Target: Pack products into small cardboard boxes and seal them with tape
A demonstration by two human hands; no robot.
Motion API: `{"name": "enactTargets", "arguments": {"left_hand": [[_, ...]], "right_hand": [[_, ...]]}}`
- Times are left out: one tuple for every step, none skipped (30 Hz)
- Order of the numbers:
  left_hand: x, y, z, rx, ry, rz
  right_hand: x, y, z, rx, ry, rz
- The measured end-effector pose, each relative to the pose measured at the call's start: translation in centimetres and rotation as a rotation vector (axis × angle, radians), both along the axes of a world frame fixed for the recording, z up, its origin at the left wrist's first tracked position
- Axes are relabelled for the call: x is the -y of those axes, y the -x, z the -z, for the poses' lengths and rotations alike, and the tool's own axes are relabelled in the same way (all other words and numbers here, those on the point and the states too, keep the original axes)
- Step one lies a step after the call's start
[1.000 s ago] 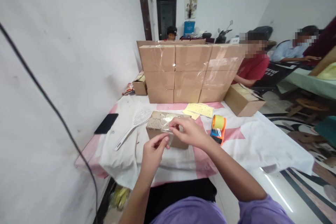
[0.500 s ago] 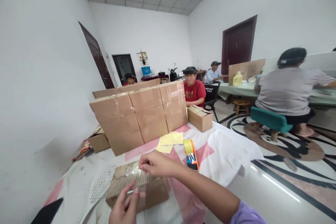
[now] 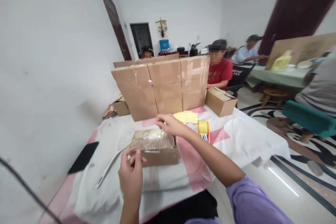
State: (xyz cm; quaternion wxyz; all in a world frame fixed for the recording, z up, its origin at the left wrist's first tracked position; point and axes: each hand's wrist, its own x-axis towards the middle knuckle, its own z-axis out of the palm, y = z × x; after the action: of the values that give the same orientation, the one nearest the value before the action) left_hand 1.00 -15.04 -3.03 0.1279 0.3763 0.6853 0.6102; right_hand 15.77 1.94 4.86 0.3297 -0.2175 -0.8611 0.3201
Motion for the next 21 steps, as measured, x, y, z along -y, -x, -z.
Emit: {"name": "enactTargets", "arguments": {"left_hand": [[0.0,-0.1,0.2,-0.017,-0.042,-0.037],[0.0,-0.2,0.3,-0.053,-0.092,-0.069],[-0.1,-0.2,0.5,-0.115,-0.141,-0.097],[-0.3,-0.1,0.6,-0.205,-0.191,-0.120],[-0.6,0.0,0.6,-0.323,-0.237,-0.131],[-0.8,0.1,0.7,-0.459,-0.271,-0.123],[-1.1,0.3,0.8,-0.599,-0.288,-0.102],[-1.3,0.5,0.9,-0.729,-0.281,-0.070],[-1.5,0.6,1.0,-0.837,-0.257,-0.037],[-1.7,0.6,1.2,-0.913,-0.223,-0.015],[-1.8,0.7,1.4,-0.951,-0.186,-0.010],[-1.8,0.7,1.7,-0.957,-0.161,-0.026],[-1.8,0.7,1.9,-0.945,-0.150,-0.047],[-1.8,0.7,2.2,-0.928,-0.155,-0.063],[-1.8,0.7,2.4,-0.915,-0.165,-0.072],[-1.7,0.8,2.6,-0.912,-0.176,-0.074],[-1.6,0.9,2.8,-0.917,-0.187,-0.073],[-1.6,1.0,2.9,-0.920,-0.202,-0.072],[-1.5,1.0,3.0,-0.914,-0.219,-0.077],[-1.5,1.0,3.0,-0.893,-0.233,-0.082],[-1.5,0.9,2.9,-0.851,-0.238,-0.073]], "right_hand": [[-0.5,0.2,-0.1,-0.007,0.031,-0.021],[-1.1,0.4,0.0,-0.015,0.062,-0.044],[-1.5,0.7,0.1,-0.022,0.091,-0.072],[-2.0,1.1,0.2,-0.022,0.116,-0.100],[-2.4,1.6,0.5,-0.019,0.142,-0.127],[-2.7,2.0,0.8,-0.014,0.171,-0.154],[-3.0,2.5,1.0,-0.008,0.202,-0.178],[-3.2,2.9,1.3,-0.003,0.231,-0.202],[-3.3,3.3,1.4,0.000,0.265,-0.226],[-3.2,3.6,1.5,0.000,0.305,-0.254],[-3.1,3.7,1.4,-0.004,0.349,-0.285],[-2.9,3.8,1.2,-0.016,0.394,-0.317],[-2.7,3.7,1.0,-0.037,0.437,-0.350],[-2.4,3.5,0.7,-0.061,0.476,-0.386],[-2.2,3.4,0.4,-0.080,0.503,-0.420],[-2.0,3.2,0.2,-0.087,0.513,-0.446],[-1.9,3.2,0.1,-0.075,0.514,-0.465],[-1.9,3.1,0.1,-0.044,0.511,-0.474],[-2.0,3.2,0.2,-0.001,0.506,-0.472],[-2.3,3.3,0.5,0.047,0.499,-0.460],[-2.5,3.5,0.8,0.093,0.489,-0.436]]}}
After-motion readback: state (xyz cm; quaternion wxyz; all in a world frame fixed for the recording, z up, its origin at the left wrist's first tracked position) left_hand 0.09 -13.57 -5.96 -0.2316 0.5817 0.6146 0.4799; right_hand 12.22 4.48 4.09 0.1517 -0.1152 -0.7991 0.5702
